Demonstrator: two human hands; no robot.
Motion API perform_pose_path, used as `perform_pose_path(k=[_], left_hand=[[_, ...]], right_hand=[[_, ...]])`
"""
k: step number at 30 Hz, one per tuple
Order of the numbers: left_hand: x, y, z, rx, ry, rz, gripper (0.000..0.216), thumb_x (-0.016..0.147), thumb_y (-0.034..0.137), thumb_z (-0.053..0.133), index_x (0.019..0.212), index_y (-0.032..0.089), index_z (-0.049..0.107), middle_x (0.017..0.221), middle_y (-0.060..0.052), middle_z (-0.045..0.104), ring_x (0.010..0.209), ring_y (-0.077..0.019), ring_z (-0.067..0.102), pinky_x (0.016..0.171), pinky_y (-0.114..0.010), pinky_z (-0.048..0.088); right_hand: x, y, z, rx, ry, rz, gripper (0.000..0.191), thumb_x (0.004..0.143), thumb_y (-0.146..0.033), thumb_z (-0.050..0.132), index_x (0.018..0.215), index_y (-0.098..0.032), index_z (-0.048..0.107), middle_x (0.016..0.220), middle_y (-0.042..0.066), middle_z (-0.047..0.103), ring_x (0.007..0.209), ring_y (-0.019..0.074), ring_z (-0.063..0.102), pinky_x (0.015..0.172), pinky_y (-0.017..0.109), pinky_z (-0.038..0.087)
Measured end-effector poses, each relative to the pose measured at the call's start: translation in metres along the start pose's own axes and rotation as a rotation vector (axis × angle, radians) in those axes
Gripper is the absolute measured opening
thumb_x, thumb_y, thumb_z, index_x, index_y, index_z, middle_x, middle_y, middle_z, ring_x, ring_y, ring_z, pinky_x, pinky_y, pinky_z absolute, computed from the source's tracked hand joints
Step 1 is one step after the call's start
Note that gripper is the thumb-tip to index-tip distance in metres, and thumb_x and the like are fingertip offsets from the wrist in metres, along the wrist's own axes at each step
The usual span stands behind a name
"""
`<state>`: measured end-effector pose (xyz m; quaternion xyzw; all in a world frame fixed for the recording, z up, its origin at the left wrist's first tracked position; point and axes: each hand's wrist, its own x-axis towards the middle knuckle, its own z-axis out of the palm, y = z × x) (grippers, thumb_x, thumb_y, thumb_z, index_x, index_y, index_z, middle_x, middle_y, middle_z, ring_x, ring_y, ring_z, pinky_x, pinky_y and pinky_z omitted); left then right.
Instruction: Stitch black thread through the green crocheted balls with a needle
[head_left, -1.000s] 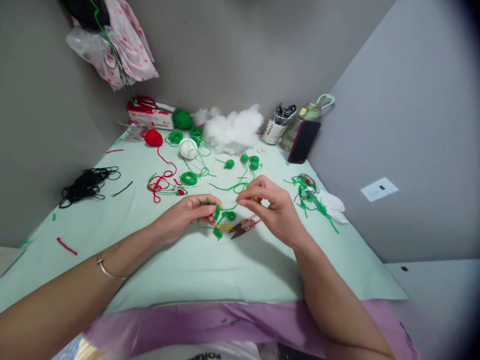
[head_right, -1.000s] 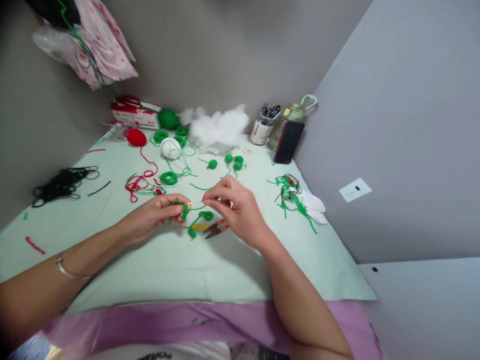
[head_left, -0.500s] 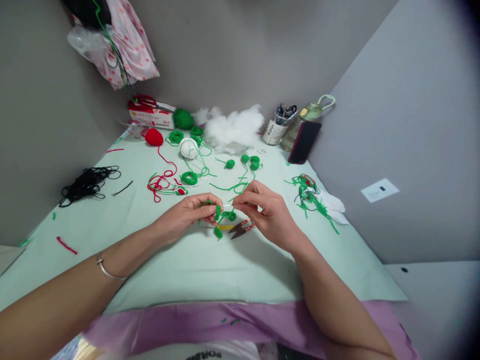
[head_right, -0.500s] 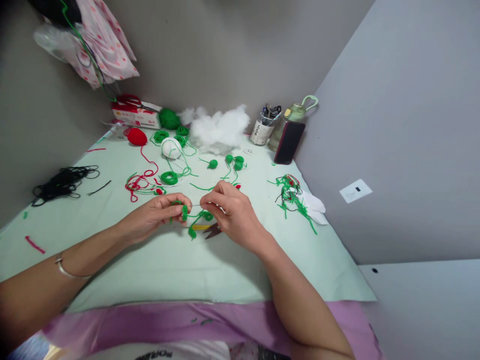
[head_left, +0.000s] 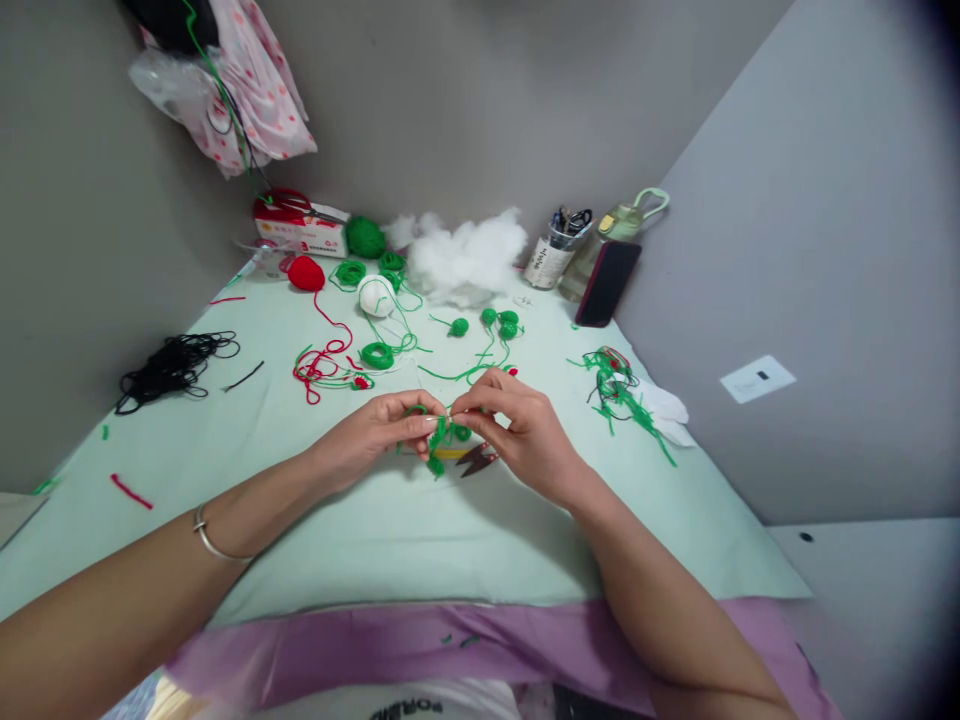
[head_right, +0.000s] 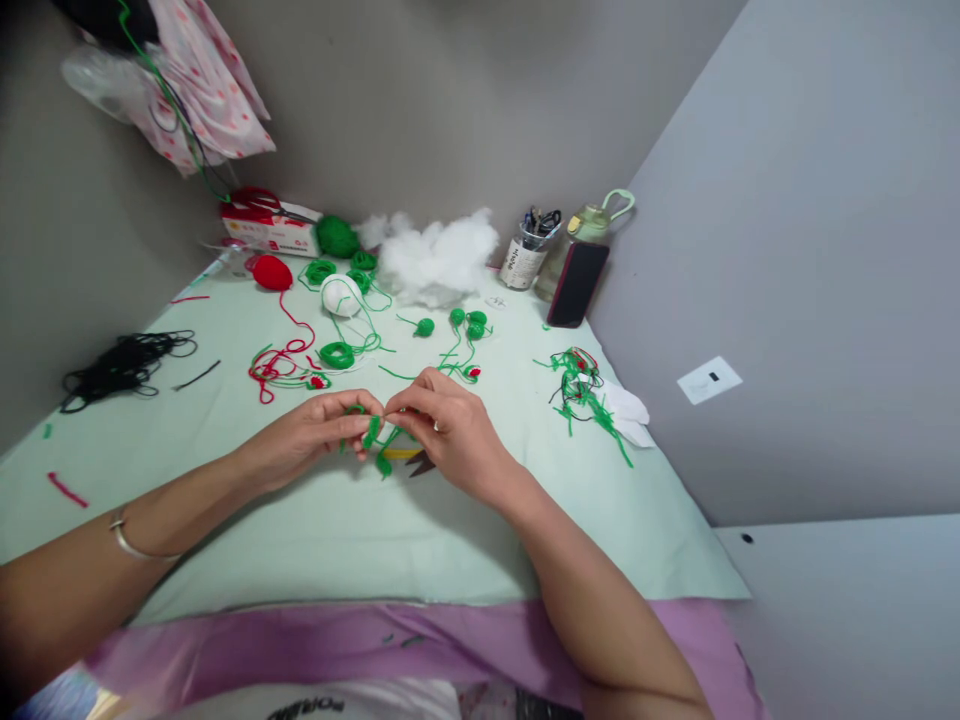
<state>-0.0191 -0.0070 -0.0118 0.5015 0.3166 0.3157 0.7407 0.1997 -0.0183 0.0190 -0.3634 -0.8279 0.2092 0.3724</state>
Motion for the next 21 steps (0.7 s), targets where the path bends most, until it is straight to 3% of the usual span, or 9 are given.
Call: perform_pose_path(k=[4, 10, 15, 21], left_hand=[[0.000, 0.000, 0.000, 0.000, 0.053, 0.010, 0.021, 0.085, 0.034, 0.075, 0.092, 0.018, 0.064, 0.080, 0.004, 0.056, 0.066, -0.0086, 0.056, 0.068, -0.023, 0.045], [0.001, -0.003, 0.005, 0.033, 0.047, 0.022, 0.021, 0.083, 0.030, 0.075, 0.086, 0.017, 0.059, 0.076, 0.003, 0.057, 0.070, -0.0103, 0.053, 0.069, -0.022, 0.045], [0.001, -0.002, 0.005, 0.013, 0.032, -0.022, 0.018, 0.085, 0.029, 0.070, 0.084, 0.018, 0.057, 0.073, 0.002, 0.060, 0.071, -0.0118, 0.056, 0.070, -0.024, 0.046], [0.000, -0.003, 0.001, -0.046, 0.027, -0.031, 0.019, 0.086, 0.030, 0.070, 0.084, 0.018, 0.056, 0.077, 0.002, 0.061, 0.070, -0.0116, 0.060, 0.072, -0.026, 0.051]], right_hand=[[-0.001, 0.001, 0.005, 0.053, 0.020, 0.070, 0.015, 0.094, -0.010, 0.061, 0.100, -0.020, 0.071, 0.086, 0.003, 0.064, 0.075, 0.0130, 0.059, 0.065, 0.025, 0.046], [-0.002, -0.003, 0.013, 0.083, -0.067, 0.013, 0.016, 0.099, -0.015, 0.055, 0.101, -0.019, 0.071, 0.091, 0.005, 0.069, 0.081, 0.0132, 0.064, 0.073, 0.025, 0.049], [-0.002, -0.007, 0.007, 0.052, -0.171, 0.039, 0.018, 0.099, -0.013, 0.052, 0.102, -0.018, 0.069, 0.095, 0.005, 0.072, 0.079, 0.0120, 0.064, 0.070, 0.023, 0.049], [-0.002, -0.002, 0.000, 0.138, -0.222, 0.041, 0.031, 0.097, -0.007, 0.047, 0.111, -0.022, 0.071, 0.105, 0.005, 0.073, 0.091, 0.0131, 0.068, 0.079, 0.025, 0.053]])
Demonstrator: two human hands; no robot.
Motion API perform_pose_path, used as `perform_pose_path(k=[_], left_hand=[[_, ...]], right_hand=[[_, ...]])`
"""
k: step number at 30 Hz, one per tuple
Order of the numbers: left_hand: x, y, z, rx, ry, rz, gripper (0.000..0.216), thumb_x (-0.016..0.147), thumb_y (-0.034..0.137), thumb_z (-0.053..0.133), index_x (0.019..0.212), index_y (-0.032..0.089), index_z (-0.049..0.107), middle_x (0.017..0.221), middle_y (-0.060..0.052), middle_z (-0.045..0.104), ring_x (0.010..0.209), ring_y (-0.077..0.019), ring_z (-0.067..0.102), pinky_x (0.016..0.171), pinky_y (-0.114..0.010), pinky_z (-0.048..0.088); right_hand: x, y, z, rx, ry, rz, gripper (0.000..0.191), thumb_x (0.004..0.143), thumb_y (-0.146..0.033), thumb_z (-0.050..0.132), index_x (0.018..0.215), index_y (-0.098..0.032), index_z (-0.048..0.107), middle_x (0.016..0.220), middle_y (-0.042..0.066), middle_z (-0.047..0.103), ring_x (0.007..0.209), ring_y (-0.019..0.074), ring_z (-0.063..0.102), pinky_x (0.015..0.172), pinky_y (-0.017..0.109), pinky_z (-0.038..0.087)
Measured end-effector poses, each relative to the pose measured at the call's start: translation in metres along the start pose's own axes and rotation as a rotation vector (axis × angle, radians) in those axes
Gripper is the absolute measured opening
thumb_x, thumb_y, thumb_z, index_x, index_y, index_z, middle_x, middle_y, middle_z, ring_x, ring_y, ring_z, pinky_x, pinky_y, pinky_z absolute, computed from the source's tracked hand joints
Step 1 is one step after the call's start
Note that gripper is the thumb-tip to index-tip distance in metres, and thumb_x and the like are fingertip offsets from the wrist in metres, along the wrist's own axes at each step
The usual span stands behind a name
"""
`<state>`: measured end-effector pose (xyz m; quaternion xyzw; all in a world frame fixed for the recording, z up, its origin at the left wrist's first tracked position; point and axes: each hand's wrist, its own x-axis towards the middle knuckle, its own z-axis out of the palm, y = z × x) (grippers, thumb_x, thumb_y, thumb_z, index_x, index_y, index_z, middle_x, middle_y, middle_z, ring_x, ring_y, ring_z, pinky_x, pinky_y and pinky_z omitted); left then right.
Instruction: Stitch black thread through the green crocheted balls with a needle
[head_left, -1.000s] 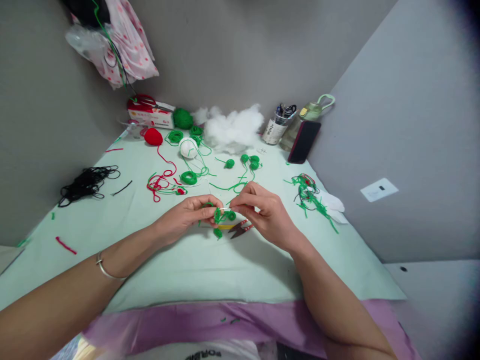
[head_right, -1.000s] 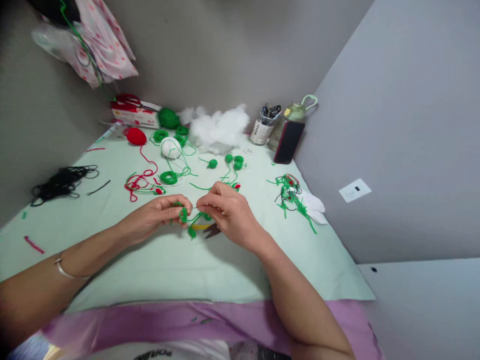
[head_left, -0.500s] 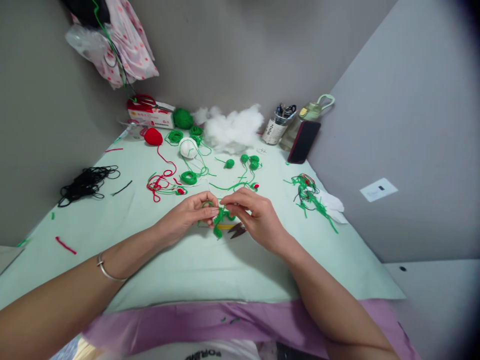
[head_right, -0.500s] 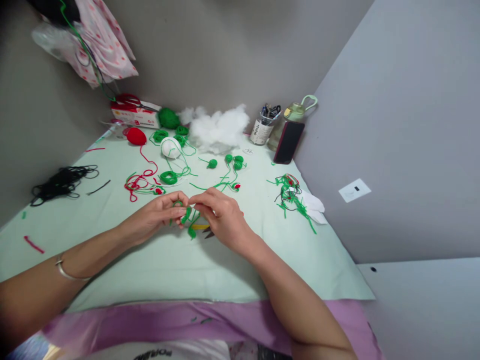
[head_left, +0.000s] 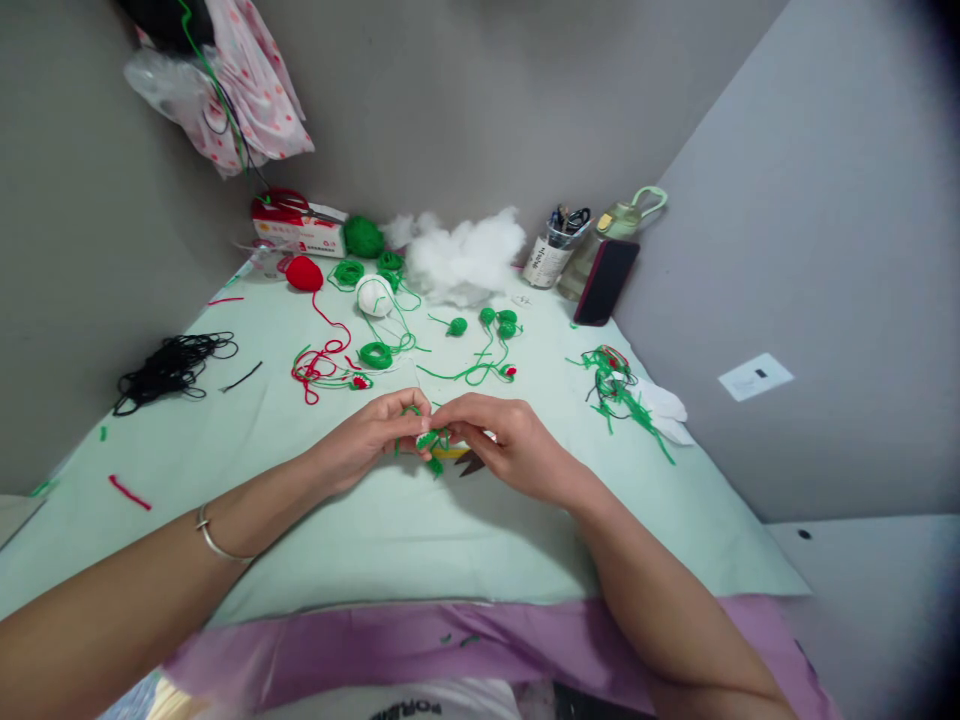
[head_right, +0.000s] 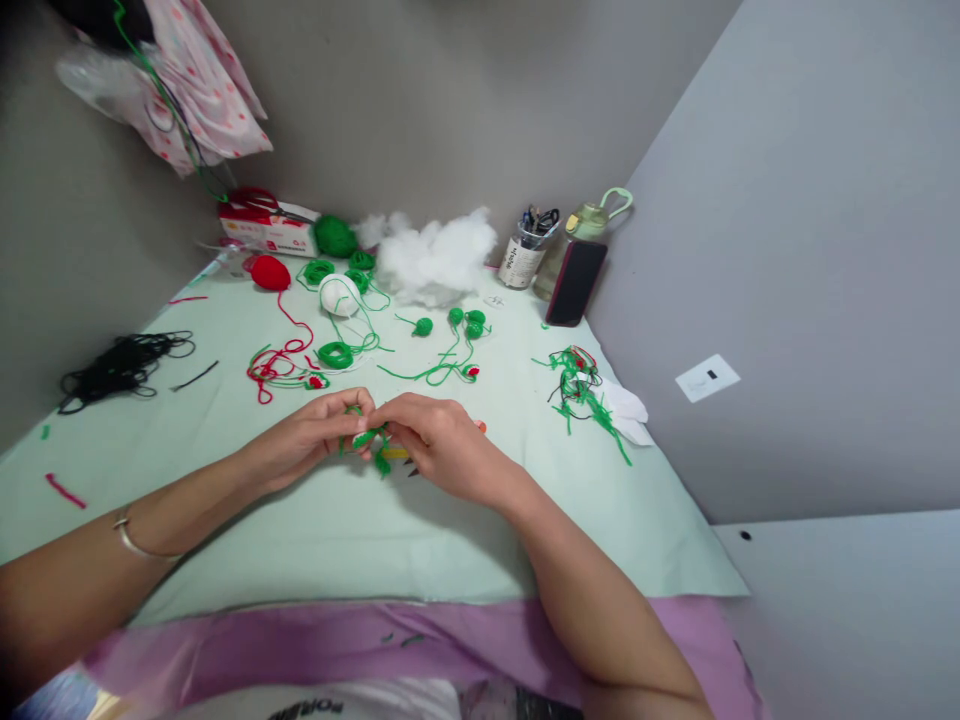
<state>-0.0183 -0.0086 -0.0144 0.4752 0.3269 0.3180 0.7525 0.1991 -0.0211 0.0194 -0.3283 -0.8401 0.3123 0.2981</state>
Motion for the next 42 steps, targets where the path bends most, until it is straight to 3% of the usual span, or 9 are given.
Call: perform_pose_path(k=[5, 8, 14, 18, 22, 27, 34, 38, 42], left_hand=[[0.000, -0.001, -0.001, -0.034, 0.000, -0.004, 0.019, 0.086, 0.028, 0.071, 0.084, 0.018, 0.056, 0.078, 0.002, 0.061, 0.068, -0.0113, 0.062, 0.070, -0.024, 0.050], [0.000, 0.001, 0.000, -0.046, -0.036, -0.012, 0.017, 0.088, 0.028, 0.070, 0.085, 0.018, 0.056, 0.076, 0.003, 0.059, 0.068, -0.0114, 0.062, 0.070, -0.024, 0.051], [0.000, 0.004, -0.003, -0.108, -0.024, 0.003, 0.014, 0.087, 0.023, 0.071, 0.091, 0.019, 0.057, 0.079, 0.005, 0.053, 0.065, -0.0099, 0.061, 0.068, -0.025, 0.053], [0.001, 0.004, -0.008, -0.169, -0.015, -0.002, 0.012, 0.090, 0.023, 0.070, 0.094, 0.019, 0.059, 0.075, 0.005, 0.053, 0.063, -0.0087, 0.060, 0.070, -0.025, 0.054], [0.002, 0.005, -0.007, -0.210, -0.020, 0.013, 0.012, 0.089, 0.022, 0.071, 0.094, 0.019, 0.060, 0.077, 0.002, 0.059, 0.064, -0.0081, 0.059, 0.069, -0.022, 0.053], [0.003, 0.005, -0.008, -0.239, 0.009, 0.014, 0.012, 0.091, 0.025, 0.070, 0.097, 0.017, 0.064, 0.083, 0.000, 0.061, 0.069, -0.0081, 0.060, 0.074, -0.022, 0.054], [0.002, 0.007, -0.007, -0.117, 0.084, -0.007, 0.032, 0.076, 0.021, 0.084, 0.099, 0.019, 0.062, 0.084, 0.002, 0.064, 0.084, -0.0130, 0.070, 0.085, -0.024, 0.053], [0.002, 0.006, -0.001, -0.007, 0.124, 0.076, 0.022, 0.088, 0.034, 0.073, 0.096, 0.017, 0.062, 0.091, -0.002, 0.071, 0.071, -0.0121, 0.068, 0.076, -0.027, 0.055], [0.004, 0.001, -0.001, 0.106, 0.160, 0.109, 0.024, 0.090, 0.038, 0.070, 0.099, 0.017, 0.064, 0.093, -0.005, 0.075, 0.071, -0.0138, 0.069, 0.074, -0.029, 0.056]], right_hand=[[0.002, 0.006, 0.003, 0.079, 0.021, 0.022, 0.022, 0.096, -0.013, 0.057, 0.108, -0.022, 0.074, 0.102, 0.005, 0.075, 0.090, 0.0146, 0.070, 0.082, 0.028, 0.054], [0.004, 0.004, 0.006, 0.128, 0.155, 0.005, 0.012, 0.093, -0.018, 0.065, 0.096, -0.021, 0.076, 0.095, 0.005, 0.076, 0.089, 0.0164, 0.071, 0.081, 0.030, 0.055], [0.004, -0.005, -0.016, 0.629, 0.485, 0.198, 0.017, 0.093, -0.036, 0.066, 0.087, -0.020, 0.064, 0.084, 0.002, 0.075, 0.053, 0.0108, 0.065, 0.044, 0.022, 0.048], [0.002, 0.002, -0.043, 0.738, 0.694, 0.224, 0.031, 0.085, -0.047, 0.074, 0.085, -0.021, 0.057, 0.060, -0.007, 0.055, 0.055, 0.0099, 0.064, 0.055, 0.021, 0.056], [-0.001, 0.016, -0.058, 0.693, 0.966, 0.173, 0.031, 0.083, -0.046, 0.077, 0.088, -0.022, 0.058, 0.062, -0.008, 0.045, 0.062, 0.0077, 0.061, 0.067, 0.019, 0.056], [-0.001, 0.018, -0.052, 0.638, 0.812, 0.243, 0.021, 0.090, -0.041, 0.067, 0.090, -0.022, 0.060, 0.064, -0.007, 0.038, 0.056, 0.0078, 0.051, 0.059, 0.021, 0.050], [0.004, 0.007, -0.036, 0.592, 0.598, 0.288, 0.019, 0.088, -0.036, 0.070, 0.096, -0.020, 0.061, 0.065, -0.004, 0.058, 0.055, 0.0107, 0.056, 0.048, 0.023, 0.040], [0.003, 0.003, -0.023, 0.292, 0.482, 0.232, 0.013, 0.088, -0.031, 0.071, 0.084, -0.019, 0.068, 0.074, 0.001, 0.064, 0.060, 0.0111, 0.054, 0.052, 0.025, 0.040], [0.002, 0.003, -0.011, -0.034, 0.384, 0.106, 0.006, 0.091, -0.022, 0.069, 0.088, -0.022, 0.075, 0.081, 0.003, 0.062, 0.075, 0.0141, 0.055, 0.062, 0.027, 0.043]])
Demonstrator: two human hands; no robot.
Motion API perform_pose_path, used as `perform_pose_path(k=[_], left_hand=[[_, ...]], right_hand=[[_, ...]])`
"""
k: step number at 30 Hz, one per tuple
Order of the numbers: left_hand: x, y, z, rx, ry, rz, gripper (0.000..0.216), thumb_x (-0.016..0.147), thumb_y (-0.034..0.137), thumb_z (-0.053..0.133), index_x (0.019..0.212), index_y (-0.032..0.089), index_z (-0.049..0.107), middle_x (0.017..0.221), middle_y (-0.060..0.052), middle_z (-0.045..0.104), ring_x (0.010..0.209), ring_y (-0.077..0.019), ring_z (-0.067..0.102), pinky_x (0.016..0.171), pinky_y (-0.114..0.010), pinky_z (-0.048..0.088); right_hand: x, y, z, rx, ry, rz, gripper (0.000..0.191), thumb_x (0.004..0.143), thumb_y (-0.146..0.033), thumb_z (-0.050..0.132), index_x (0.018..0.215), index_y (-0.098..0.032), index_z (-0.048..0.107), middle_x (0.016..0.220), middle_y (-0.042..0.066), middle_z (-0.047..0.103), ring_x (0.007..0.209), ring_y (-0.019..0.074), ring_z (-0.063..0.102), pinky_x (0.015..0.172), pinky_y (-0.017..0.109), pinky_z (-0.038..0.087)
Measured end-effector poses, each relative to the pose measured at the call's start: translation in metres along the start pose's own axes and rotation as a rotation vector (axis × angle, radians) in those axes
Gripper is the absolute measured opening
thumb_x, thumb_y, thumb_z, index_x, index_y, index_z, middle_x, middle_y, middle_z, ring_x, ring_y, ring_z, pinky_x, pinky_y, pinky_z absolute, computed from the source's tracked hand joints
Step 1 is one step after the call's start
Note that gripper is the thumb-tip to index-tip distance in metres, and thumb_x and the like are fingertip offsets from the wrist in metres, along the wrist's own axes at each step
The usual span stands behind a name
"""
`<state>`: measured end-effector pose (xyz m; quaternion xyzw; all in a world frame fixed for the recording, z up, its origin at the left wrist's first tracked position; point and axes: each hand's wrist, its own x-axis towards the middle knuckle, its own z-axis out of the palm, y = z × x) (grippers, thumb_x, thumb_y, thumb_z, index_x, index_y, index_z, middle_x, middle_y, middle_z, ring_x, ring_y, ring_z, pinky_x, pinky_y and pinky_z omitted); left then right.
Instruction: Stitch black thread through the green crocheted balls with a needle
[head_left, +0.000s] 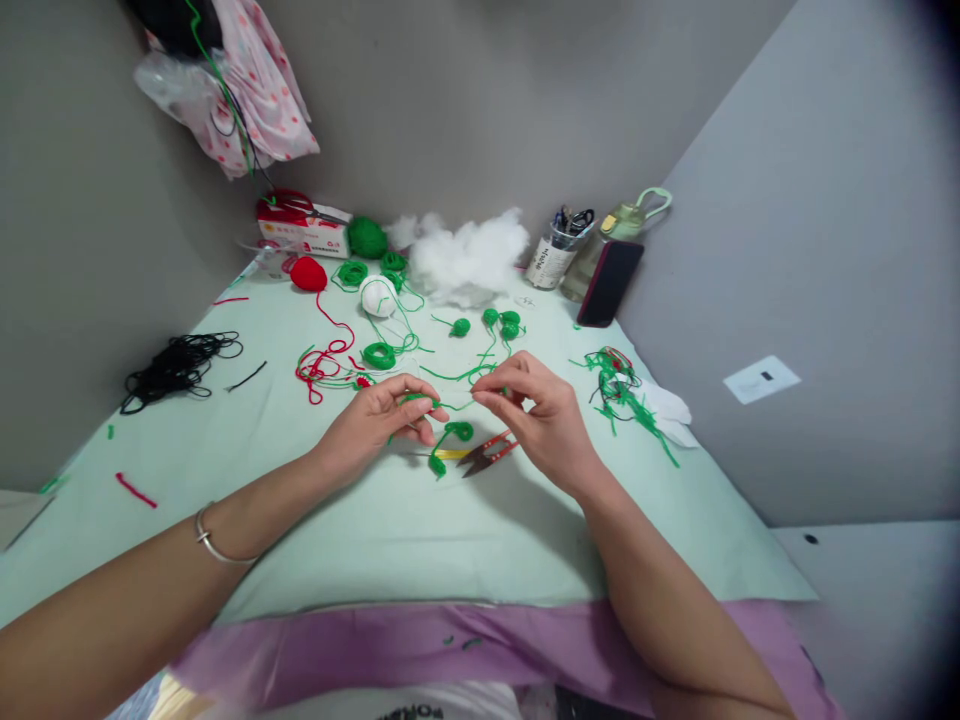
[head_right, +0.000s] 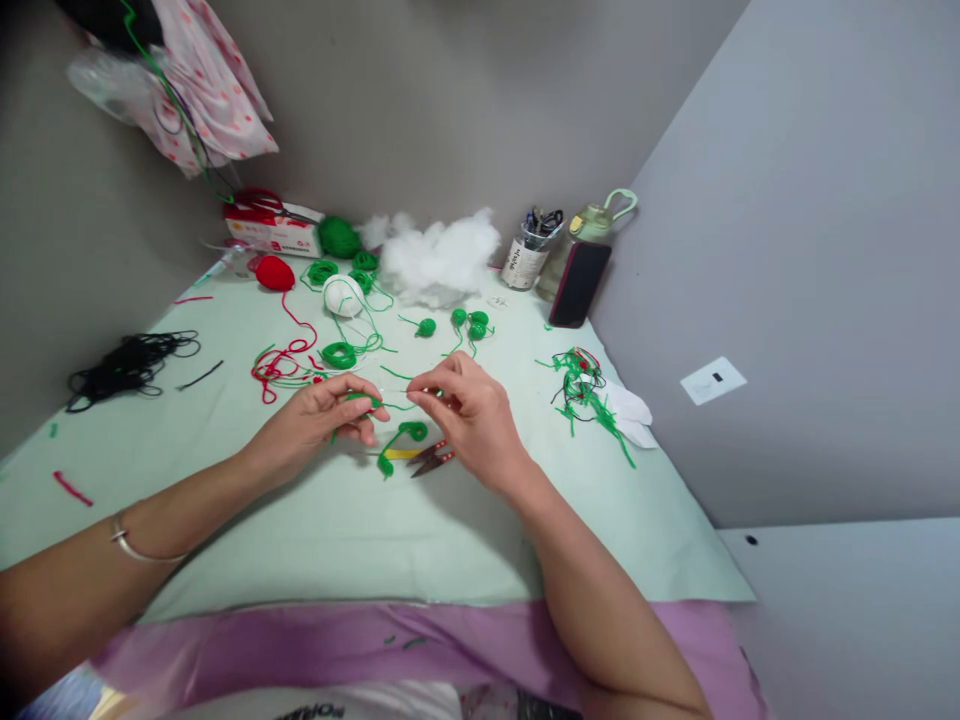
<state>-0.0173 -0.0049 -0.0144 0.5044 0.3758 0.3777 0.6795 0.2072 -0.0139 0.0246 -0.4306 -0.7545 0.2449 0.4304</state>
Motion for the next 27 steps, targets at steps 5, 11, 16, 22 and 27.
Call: perform_pose_path(k=[5, 11, 16, 22, 27], left_hand=[[0.000, -0.002, -0.001, 0.023, 0.019, 0.034, 0.025, 0.086, 0.036, 0.075, 0.099, 0.019, 0.061, 0.089, -0.003, 0.076, 0.078, -0.0160, 0.071, 0.081, -0.031, 0.056], [0.000, -0.001, -0.001, 0.052, 0.045, 0.070, 0.023, 0.086, 0.035, 0.075, 0.095, 0.019, 0.062, 0.084, -0.001, 0.074, 0.081, -0.0171, 0.072, 0.082, -0.030, 0.053], [0.000, -0.002, -0.001, 0.078, 0.066, 0.052, 0.021, 0.085, 0.034, 0.076, 0.094, 0.018, 0.066, 0.079, -0.001, 0.073, 0.079, -0.0168, 0.071, 0.079, -0.028, 0.051], [0.000, -0.001, 0.000, 0.119, 0.113, 0.055, 0.026, 0.078, 0.036, 0.080, 0.091, 0.017, 0.069, 0.075, -0.003, 0.074, 0.076, -0.0203, 0.072, 0.074, -0.031, 0.051], [0.000, 0.000, 0.001, 0.103, 0.122, 0.023, 0.027, 0.074, 0.037, 0.083, 0.086, 0.016, 0.071, 0.072, -0.004, 0.075, 0.071, -0.0205, 0.071, 0.071, -0.031, 0.052]], right_hand=[[-0.003, 0.003, 0.006, -0.161, -0.116, -0.072, 0.011, 0.094, -0.018, 0.064, 0.090, -0.021, 0.073, 0.076, 0.001, 0.054, 0.068, 0.0124, 0.050, 0.062, 0.027, 0.040], [-0.004, 0.003, 0.007, -0.237, -0.158, -0.092, 0.012, 0.095, -0.017, 0.062, 0.091, -0.020, 0.073, 0.077, 0.002, 0.055, 0.070, 0.0133, 0.051, 0.063, 0.027, 0.038], [-0.004, 0.000, 0.006, -0.240, -0.192, -0.086, 0.012, 0.095, -0.015, 0.061, 0.090, -0.018, 0.072, 0.078, 0.002, 0.055, 0.069, 0.0125, 0.050, 0.063, 0.026, 0.038], [-0.004, -0.003, 0.006, -0.239, -0.241, -0.077, 0.014, 0.095, -0.013, 0.060, 0.087, -0.018, 0.070, 0.078, 0.001, 0.054, 0.067, 0.0122, 0.049, 0.063, 0.026, 0.037], [-0.005, -0.001, 0.014, -0.169, -0.239, -0.018, 0.013, 0.095, -0.015, 0.060, 0.087, -0.019, 0.070, 0.075, 0.000, 0.052, 0.067, 0.0127, 0.049, 0.062, 0.026, 0.036]])
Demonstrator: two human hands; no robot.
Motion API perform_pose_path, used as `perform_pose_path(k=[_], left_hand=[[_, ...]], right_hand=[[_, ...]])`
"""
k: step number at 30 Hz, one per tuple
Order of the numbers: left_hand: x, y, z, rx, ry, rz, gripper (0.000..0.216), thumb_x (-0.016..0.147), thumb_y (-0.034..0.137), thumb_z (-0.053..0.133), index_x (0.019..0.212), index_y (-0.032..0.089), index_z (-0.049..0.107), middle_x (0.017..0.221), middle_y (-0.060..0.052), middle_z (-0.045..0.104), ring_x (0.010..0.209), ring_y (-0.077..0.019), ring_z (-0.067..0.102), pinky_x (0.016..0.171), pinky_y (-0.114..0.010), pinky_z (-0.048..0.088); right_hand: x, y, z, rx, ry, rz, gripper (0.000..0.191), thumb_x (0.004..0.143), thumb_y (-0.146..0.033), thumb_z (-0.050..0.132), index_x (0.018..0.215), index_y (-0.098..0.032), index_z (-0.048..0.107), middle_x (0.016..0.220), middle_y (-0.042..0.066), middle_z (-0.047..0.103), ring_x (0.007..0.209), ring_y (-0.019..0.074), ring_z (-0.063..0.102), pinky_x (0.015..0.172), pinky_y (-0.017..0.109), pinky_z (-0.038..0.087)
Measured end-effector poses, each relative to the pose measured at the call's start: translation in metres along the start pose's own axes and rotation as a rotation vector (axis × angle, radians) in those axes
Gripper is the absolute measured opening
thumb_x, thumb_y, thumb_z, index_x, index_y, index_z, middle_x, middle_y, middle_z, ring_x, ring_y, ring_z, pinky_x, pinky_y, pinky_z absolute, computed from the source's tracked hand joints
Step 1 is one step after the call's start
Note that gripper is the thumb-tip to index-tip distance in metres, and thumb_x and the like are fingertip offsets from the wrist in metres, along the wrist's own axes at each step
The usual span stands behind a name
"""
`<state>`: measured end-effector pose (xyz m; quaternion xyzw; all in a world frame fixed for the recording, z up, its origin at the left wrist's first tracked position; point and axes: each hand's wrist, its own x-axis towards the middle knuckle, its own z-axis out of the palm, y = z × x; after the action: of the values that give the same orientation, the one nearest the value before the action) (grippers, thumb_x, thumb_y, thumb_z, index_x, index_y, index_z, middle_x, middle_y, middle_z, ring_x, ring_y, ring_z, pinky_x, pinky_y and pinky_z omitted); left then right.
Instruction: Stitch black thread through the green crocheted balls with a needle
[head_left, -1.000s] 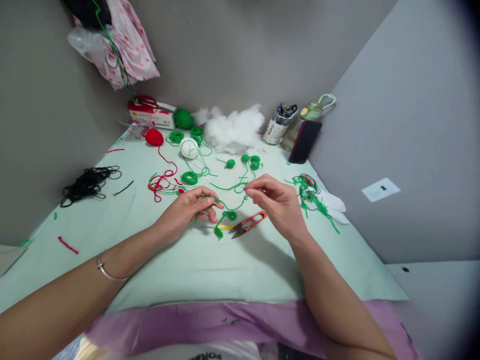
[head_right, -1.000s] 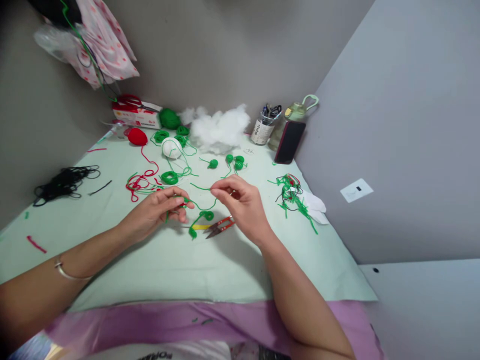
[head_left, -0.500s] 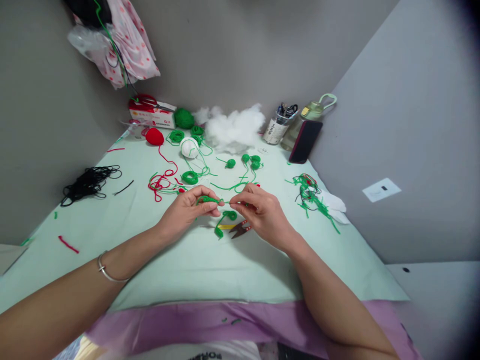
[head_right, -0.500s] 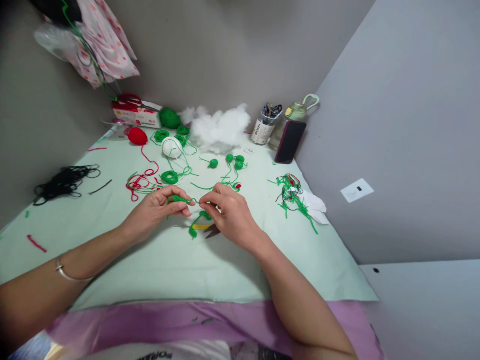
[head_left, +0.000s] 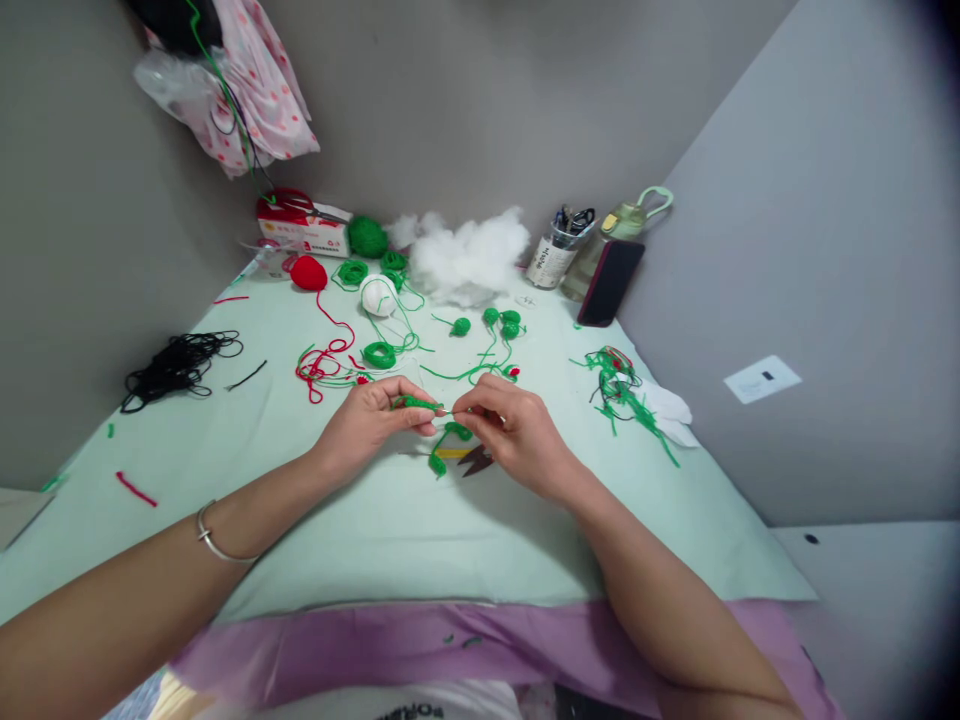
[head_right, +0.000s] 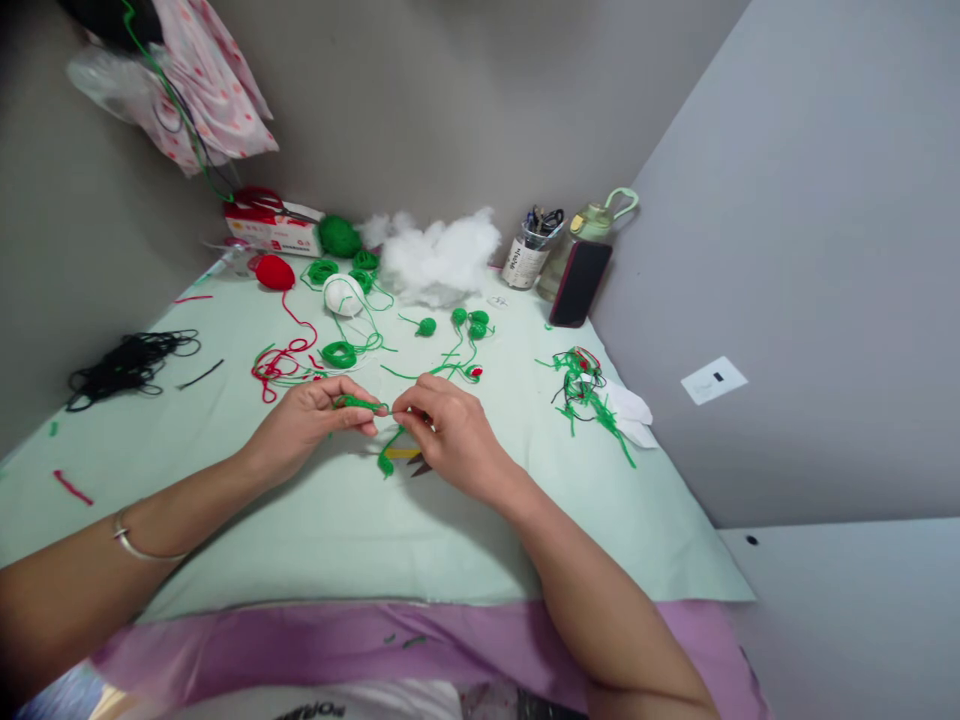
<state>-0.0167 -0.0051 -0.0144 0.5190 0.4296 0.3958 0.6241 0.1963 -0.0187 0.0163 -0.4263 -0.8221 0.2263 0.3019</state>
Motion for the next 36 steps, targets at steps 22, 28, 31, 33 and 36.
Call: perform_pose_path(k=[22, 28, 31, 33, 36], left_hand=[[0.002, -0.002, -0.002, -0.039, -0.023, -0.025, 0.021, 0.071, 0.033, 0.084, 0.087, 0.020, 0.078, 0.078, 0.000, 0.071, 0.074, -0.0149, 0.063, 0.075, -0.027, 0.047], [0.000, -0.003, 0.002, -0.056, 0.005, -0.011, 0.024, 0.072, 0.034, 0.084, 0.087, 0.019, 0.072, 0.080, 0.003, 0.066, 0.073, -0.0126, 0.060, 0.073, -0.025, 0.046], [0.000, -0.003, 0.002, -0.029, 0.003, 0.018, 0.024, 0.075, 0.035, 0.081, 0.087, 0.019, 0.069, 0.080, 0.003, 0.066, 0.074, -0.0127, 0.061, 0.073, -0.025, 0.045], [0.000, -0.003, 0.001, 0.028, -0.021, 0.027, 0.023, 0.076, 0.035, 0.079, 0.087, 0.018, 0.069, 0.078, 0.003, 0.065, 0.073, -0.0123, 0.059, 0.072, -0.025, 0.044], [0.001, -0.004, 0.001, 0.086, -0.059, 0.028, 0.023, 0.078, 0.036, 0.077, 0.084, 0.017, 0.067, 0.076, 0.003, 0.064, 0.070, -0.0119, 0.058, 0.069, -0.024, 0.043]], right_hand=[[0.009, 0.006, 0.012, 0.590, -0.046, 0.363, 0.013, 0.082, -0.029, 0.070, 0.081, -0.017, 0.069, 0.073, -0.001, 0.062, 0.058, 0.0095, 0.052, 0.054, 0.023, 0.042], [0.007, 0.005, 0.018, 0.546, -0.022, 0.405, 0.008, 0.082, -0.026, 0.067, 0.084, -0.018, 0.066, 0.071, -0.002, 0.061, 0.059, 0.0104, 0.056, 0.056, 0.023, 0.044], [0.007, 0.006, 0.021, 0.517, -0.031, 0.392, 0.009, 0.082, -0.022, 0.064, 0.091, -0.020, 0.065, 0.074, -0.002, 0.063, 0.062, 0.0113, 0.059, 0.062, 0.025, 0.049], [0.006, 0.005, 0.022, 0.573, -0.044, 0.385, 0.011, 0.083, -0.022, 0.063, 0.094, -0.020, 0.063, 0.076, -0.001, 0.064, 0.065, 0.0125, 0.062, 0.067, 0.027, 0.053], [0.005, 0.001, 0.023, 0.612, -0.040, 0.348, 0.012, 0.088, -0.029, 0.060, 0.097, -0.020, 0.062, 0.080, 0.001, 0.066, 0.070, 0.0146, 0.066, 0.069, 0.028, 0.055]])
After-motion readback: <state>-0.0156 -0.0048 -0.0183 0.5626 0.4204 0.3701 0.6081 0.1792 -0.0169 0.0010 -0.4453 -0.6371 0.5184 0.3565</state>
